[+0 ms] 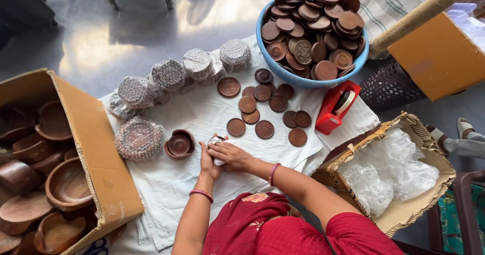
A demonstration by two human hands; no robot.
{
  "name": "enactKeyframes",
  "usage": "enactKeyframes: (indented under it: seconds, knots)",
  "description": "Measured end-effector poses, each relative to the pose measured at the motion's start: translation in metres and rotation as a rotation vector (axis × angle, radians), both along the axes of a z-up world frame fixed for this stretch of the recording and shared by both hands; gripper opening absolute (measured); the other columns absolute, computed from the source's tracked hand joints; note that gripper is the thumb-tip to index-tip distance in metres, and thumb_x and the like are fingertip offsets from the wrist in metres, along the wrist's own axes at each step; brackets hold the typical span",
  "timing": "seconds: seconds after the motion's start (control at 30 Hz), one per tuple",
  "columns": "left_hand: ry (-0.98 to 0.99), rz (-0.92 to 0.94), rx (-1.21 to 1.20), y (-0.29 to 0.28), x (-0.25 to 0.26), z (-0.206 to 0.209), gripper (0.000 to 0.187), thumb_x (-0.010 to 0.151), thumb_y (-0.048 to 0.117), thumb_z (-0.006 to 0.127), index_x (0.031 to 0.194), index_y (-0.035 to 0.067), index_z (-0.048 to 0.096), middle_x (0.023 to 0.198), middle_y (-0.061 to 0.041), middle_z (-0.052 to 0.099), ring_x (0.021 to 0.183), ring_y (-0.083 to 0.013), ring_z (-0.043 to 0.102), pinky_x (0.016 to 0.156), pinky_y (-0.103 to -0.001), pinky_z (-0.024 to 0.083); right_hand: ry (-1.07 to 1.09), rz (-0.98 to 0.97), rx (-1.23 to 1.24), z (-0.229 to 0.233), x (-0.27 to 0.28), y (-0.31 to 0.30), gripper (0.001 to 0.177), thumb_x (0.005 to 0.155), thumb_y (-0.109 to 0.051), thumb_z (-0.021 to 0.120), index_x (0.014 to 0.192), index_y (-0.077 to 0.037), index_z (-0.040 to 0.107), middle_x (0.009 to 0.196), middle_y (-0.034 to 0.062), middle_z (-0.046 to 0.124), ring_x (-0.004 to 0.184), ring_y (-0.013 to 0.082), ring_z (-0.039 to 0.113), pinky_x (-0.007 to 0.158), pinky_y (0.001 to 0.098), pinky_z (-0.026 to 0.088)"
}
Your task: Cleaning and wiping small wooden bowls and lids with a white cloth.
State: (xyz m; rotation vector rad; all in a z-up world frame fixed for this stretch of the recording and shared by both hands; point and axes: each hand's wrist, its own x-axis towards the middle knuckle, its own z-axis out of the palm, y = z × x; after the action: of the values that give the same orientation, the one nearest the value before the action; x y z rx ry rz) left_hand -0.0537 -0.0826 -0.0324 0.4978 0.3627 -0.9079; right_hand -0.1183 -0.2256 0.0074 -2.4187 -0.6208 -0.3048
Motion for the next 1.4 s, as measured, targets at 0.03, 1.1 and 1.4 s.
enactKeyframes:
  seconds: [0.03,1.1,1.4]
  knots:
    - [-0.006,-0.004,0.0,0.001,0.003,-0.018,0.075,0.094,0.07,0.03,0.147,0.019,0.043,0.136,-0.013,0.06,0.116,-0.0278,0.062,0.099,-0.046,0.05,-0.006,-0.004,0.0,-0.012,0.004,-0.011,0.071,0.073,-0.014,0.075,0.139,-0.001,0.053,0.142,0.0208,0.058,0.13,0.0348,0.057,0.11,0.0436,0.044]
    - [-0.112,0.114,0.027,-0.012,-0.004,-0.038,0.065,0.106,0.058,0.034,0.149,0.011,0.051,0.131,-0.008,0.067,0.116,-0.0221,0.064,0.101,-0.041,0.055,-0.197,-0.167,-0.061,-0.007,-0.002,-0.018,0.023,0.083,-0.004,0.067,0.106,-0.006,0.064,0.104,0.0101,0.07,0.103,0.029,0.07,0.096,0.046,0.052]
    - [-0.151,0.137,0.249,-0.016,-0.006,-0.052,0.063,0.109,0.055,0.038,0.149,0.01,0.056,0.127,-0.005,0.068,0.113,-0.0186,0.064,0.098,-0.034,0.054,-0.147,-0.057,0.175,0.002,0.006,0.0,0.02,0.082,-0.005,0.071,0.101,-0.006,0.066,0.103,0.01,0.071,0.096,0.0294,0.067,0.085,0.0401,0.051]
